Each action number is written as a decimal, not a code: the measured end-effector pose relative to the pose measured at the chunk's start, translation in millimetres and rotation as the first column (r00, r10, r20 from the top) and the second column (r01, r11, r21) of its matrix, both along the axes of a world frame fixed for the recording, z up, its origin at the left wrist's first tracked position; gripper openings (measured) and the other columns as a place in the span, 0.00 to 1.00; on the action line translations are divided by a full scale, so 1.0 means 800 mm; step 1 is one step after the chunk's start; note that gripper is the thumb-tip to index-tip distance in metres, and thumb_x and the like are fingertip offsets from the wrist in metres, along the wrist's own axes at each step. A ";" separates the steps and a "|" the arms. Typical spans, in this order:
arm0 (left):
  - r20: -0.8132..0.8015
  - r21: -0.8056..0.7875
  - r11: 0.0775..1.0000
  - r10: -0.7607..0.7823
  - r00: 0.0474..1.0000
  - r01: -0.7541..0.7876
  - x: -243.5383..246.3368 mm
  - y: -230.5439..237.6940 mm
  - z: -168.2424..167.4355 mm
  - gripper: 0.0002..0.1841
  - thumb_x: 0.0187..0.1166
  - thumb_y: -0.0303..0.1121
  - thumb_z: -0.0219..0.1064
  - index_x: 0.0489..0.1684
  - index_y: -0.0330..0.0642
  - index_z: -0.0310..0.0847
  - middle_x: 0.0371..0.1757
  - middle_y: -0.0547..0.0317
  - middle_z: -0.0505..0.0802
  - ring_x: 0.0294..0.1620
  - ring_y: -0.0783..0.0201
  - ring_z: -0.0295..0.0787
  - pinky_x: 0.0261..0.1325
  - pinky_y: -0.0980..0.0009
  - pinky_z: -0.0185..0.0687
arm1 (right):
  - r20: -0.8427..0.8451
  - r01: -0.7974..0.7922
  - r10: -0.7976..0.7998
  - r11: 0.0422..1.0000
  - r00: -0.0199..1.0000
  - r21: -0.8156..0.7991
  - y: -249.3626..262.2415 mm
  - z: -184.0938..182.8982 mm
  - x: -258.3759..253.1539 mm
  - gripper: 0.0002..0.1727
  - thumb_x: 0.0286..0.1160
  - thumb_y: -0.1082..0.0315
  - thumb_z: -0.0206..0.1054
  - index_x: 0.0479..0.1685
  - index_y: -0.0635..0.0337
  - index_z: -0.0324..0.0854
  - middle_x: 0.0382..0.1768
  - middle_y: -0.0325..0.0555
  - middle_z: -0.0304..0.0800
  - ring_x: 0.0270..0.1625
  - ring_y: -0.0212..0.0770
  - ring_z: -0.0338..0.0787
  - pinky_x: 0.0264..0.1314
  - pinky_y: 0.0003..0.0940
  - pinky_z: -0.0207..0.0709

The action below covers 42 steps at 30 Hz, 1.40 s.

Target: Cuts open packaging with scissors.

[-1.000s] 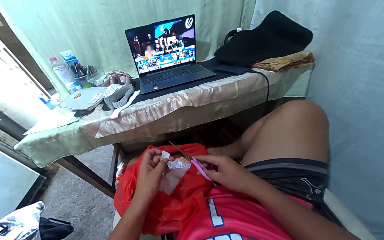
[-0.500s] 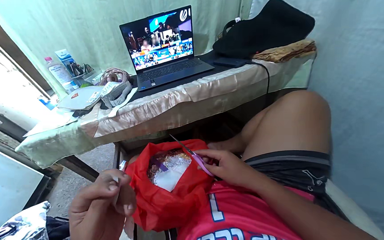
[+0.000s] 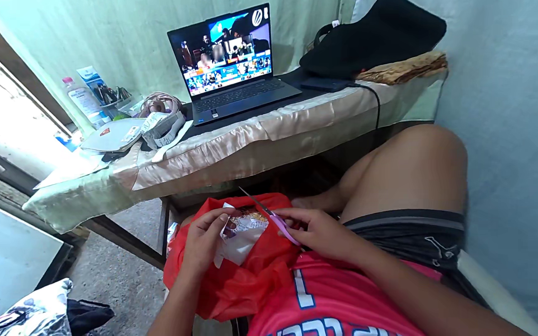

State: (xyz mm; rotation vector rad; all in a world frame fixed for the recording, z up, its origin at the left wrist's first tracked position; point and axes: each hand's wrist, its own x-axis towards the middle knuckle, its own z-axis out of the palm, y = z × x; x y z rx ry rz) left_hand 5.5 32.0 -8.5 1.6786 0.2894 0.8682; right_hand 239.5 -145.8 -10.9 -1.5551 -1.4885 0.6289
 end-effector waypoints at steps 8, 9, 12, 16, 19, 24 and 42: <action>0.058 -0.050 0.998 0.026 0.998 -0.023 0.013 -0.002 -0.012 0.15 0.81 0.22 0.50 0.42 0.34 0.87 0.40 0.53 0.95 0.35 0.64 0.92 0.43 0.66 0.91 | -0.001 -0.064 0.064 0.995 0.998 -0.079 0.002 0.000 -0.007 0.24 0.81 0.60 0.69 0.76 0.43 0.81 0.51 0.34 0.93 0.48 0.26 0.91 0.55 0.26 0.86; 0.058 -0.047 0.999 0.026 0.998 -0.024 0.013 -0.002 -0.013 0.15 0.81 0.22 0.50 0.40 0.35 0.86 0.38 0.55 0.94 0.34 0.65 0.91 0.42 0.68 0.90 | -0.001 -0.071 0.072 0.994 0.997 -0.084 0.002 0.000 -0.007 0.23 0.81 0.60 0.69 0.76 0.44 0.81 0.52 0.34 0.93 0.48 0.26 0.91 0.55 0.25 0.86; 0.059 -0.054 0.998 0.029 0.998 -0.025 0.015 0.000 -0.017 0.14 0.80 0.22 0.49 0.36 0.38 0.85 0.33 0.58 0.92 0.27 0.69 0.85 0.33 0.73 0.83 | 0.021 -0.077 0.079 0.993 0.997 -0.084 0.003 -0.001 -0.007 0.23 0.82 0.59 0.69 0.76 0.44 0.81 0.52 0.34 0.93 0.48 0.25 0.91 0.56 0.25 0.85; 0.052 -0.065 0.997 0.035 0.998 -0.032 0.015 -0.002 -0.016 0.14 0.81 0.23 0.50 0.36 0.40 0.86 0.29 0.60 0.90 0.22 0.73 0.78 0.26 0.78 0.75 | 0.035 -0.073 0.076 0.993 0.996 -0.088 0.004 -0.002 -0.006 0.23 0.82 0.59 0.68 0.76 0.44 0.81 0.52 0.34 0.93 0.49 0.25 0.90 0.56 0.25 0.85; 0.093 -0.053 0.999 -0.004 0.996 0.009 0.015 0.001 -0.019 0.15 0.82 0.25 0.49 0.39 0.39 0.86 0.31 0.61 0.90 0.22 0.73 0.79 0.27 0.78 0.76 | 0.035 -0.070 0.074 0.992 0.997 -0.107 0.004 0.000 -0.007 0.23 0.82 0.60 0.68 0.76 0.43 0.81 0.52 0.34 0.92 0.49 0.26 0.90 0.56 0.26 0.86; 0.074 -0.069 0.998 0.010 0.997 -0.005 0.015 0.003 -0.019 0.19 0.91 0.35 0.48 0.42 0.39 0.87 0.32 0.63 0.90 0.23 0.76 0.76 0.26 0.79 0.73 | 0.034 -0.061 0.064 0.994 0.997 -0.095 0.005 -0.001 -0.006 0.23 0.82 0.58 0.69 0.76 0.43 0.81 0.53 0.34 0.93 0.49 0.25 0.90 0.56 0.25 0.85; -0.099 -0.334 0.941 0.025 0.995 -0.057 0.014 -0.005 0.001 0.20 0.85 0.27 0.63 0.74 0.33 0.78 0.43 0.50 0.92 0.28 0.65 0.84 0.31 0.71 0.84 | 0.016 -0.055 0.056 0.996 0.998 -0.064 0.004 -0.005 -0.003 0.23 0.82 0.58 0.68 0.76 0.41 0.81 0.50 0.32 0.93 0.47 0.25 0.90 0.53 0.25 0.86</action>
